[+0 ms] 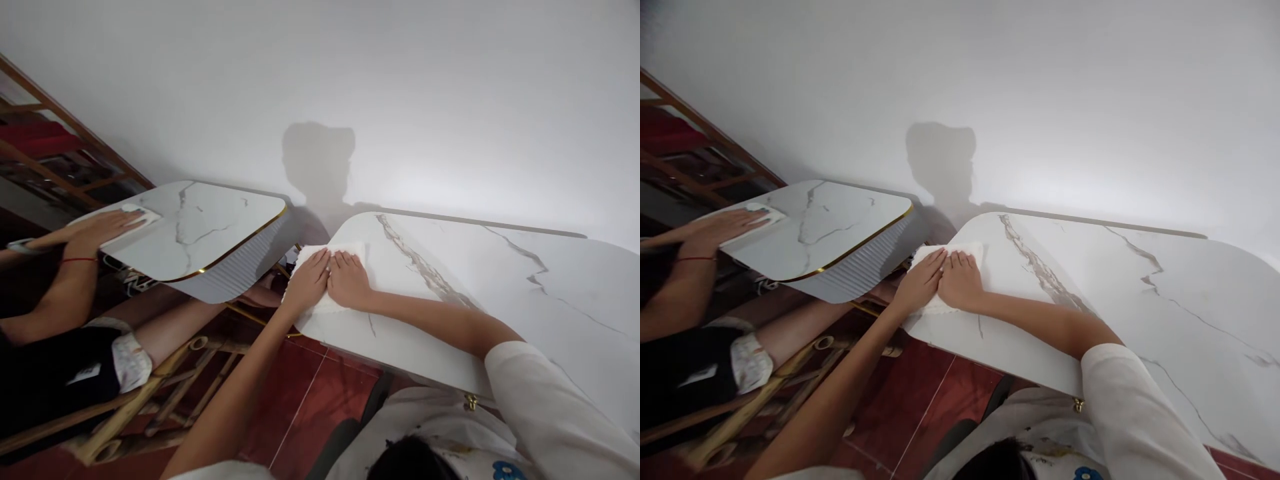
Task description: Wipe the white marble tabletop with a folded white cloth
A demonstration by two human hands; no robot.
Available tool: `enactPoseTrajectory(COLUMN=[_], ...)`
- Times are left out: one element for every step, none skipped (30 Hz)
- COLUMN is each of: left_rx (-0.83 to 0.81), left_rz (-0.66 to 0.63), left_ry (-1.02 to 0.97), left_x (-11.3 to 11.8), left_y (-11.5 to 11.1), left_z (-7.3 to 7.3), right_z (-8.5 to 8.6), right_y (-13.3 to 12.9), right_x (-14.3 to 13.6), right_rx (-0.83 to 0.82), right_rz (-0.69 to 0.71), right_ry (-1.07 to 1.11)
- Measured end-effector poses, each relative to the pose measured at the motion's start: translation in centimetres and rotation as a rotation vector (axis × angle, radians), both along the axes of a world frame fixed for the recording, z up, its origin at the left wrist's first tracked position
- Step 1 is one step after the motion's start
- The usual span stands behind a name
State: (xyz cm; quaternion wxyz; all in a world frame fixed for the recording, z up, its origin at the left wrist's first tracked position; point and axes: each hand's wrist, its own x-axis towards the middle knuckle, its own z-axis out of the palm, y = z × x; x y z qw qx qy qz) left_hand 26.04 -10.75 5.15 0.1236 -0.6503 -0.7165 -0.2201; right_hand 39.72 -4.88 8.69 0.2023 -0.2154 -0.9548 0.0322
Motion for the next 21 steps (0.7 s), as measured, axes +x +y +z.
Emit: enactPoseTrajectory(left_rx=[0.008, 0.017, 0.024, 0.031, 0.035, 0.035, 0.03, 0.022, 0.01, -0.003, -0.016, -0.025, -0.03, -0.031, -0.03, -0.027, -0.024, -0.021, -0.02, -0.019, -0.018], left_rz=[0.019, 0.04, 0.064, 0.09, 0.115, 0.137, 0.155, 0.169, 0.177, 0.179, 0.176, 0.169, 0.158, 0.145, 0.132, 0.12, 0.107, 0.093, 0.076, 0.057, 0.038], left_ry=[0.004, 0.006, 0.006, 0.004, 0.001, 0.001, 0.003, 0.008, 0.016, 0.024, 0.03, 0.034, 0.035, 0.034, 0.032, 0.03, 0.03, 0.034, 0.043, 0.054, 0.065], left_x=[0.7, 1.4, 2.2, 3.0, 3.8, 4.6, 5.4, 6.1, 6.8, 7.4, 8.0, 8.5, 8.9, 9.3, 9.5, 9.7, 9.9, 9.9, 9.8, 9.7, 9.5], left_y=[-1.0, -2.0, -2.8, -3.5, -4.1, -4.5, -4.9, -5.1, -5.2, -5.1, -5.0, -4.7, -4.3, -3.8, -3.2, -2.5, -1.7, -0.9, 0.0, 1.0, 2.0], left_z=[-0.1, -0.3, -0.3, -0.4, -0.4, -0.4, -0.3, -0.3, -0.2, -0.1, 0.0, 0.0, 0.1, 0.2, 0.2, 0.3, 0.4, 0.4, 0.5, 0.6, 0.6], right_z=[0.0, 0.0, 0.0, 0.1, 0.2, 0.3, 0.4, 0.5, 0.5, 0.6, 0.6, 0.6, 0.6, 0.6, 0.6, 0.6, 0.6, 0.6, 0.7, 0.7, 0.7], right_y=[-0.7, -1.3, -1.8, -2.3, -2.6, -2.8, -3.0, -3.1, -3.1, -3.0, -2.9, -2.6, -2.4, -2.0, -1.6, -1.1, -0.5, 0.1, 0.8, 1.5, 2.2], right_x=[0.5, 1.1, 1.7, 2.3, 2.9, 3.5, 4.2, 4.8, 5.4, 6.0, 6.6, 7.1, 7.6, 8.0, 8.4, 8.6, 8.9, 9.0, 9.0, 9.0, 8.8], right_rx=[-0.002, -0.007, -0.012, -0.017, -0.021, -0.024, -0.025, -0.025, -0.024, -0.024, -0.024, -0.023, -0.023, -0.022, -0.021, -0.02, -0.018, -0.015, -0.013, -0.009, -0.003], right_rz=[0.023, 0.048, 0.074, 0.099, 0.122, 0.142, 0.158, 0.169, 0.176, 0.178, 0.178, 0.176, 0.172, 0.163, 0.151, 0.134, 0.114, 0.092, 0.069, 0.046, 0.025], right_ry=[-0.004, -0.009, -0.017, -0.025, -0.033, -0.04, -0.047, -0.053, -0.059, -0.064, -0.067, -0.07, -0.073, -0.075, -0.078, -0.08, -0.079, -0.075, -0.072, -0.069, -0.067])
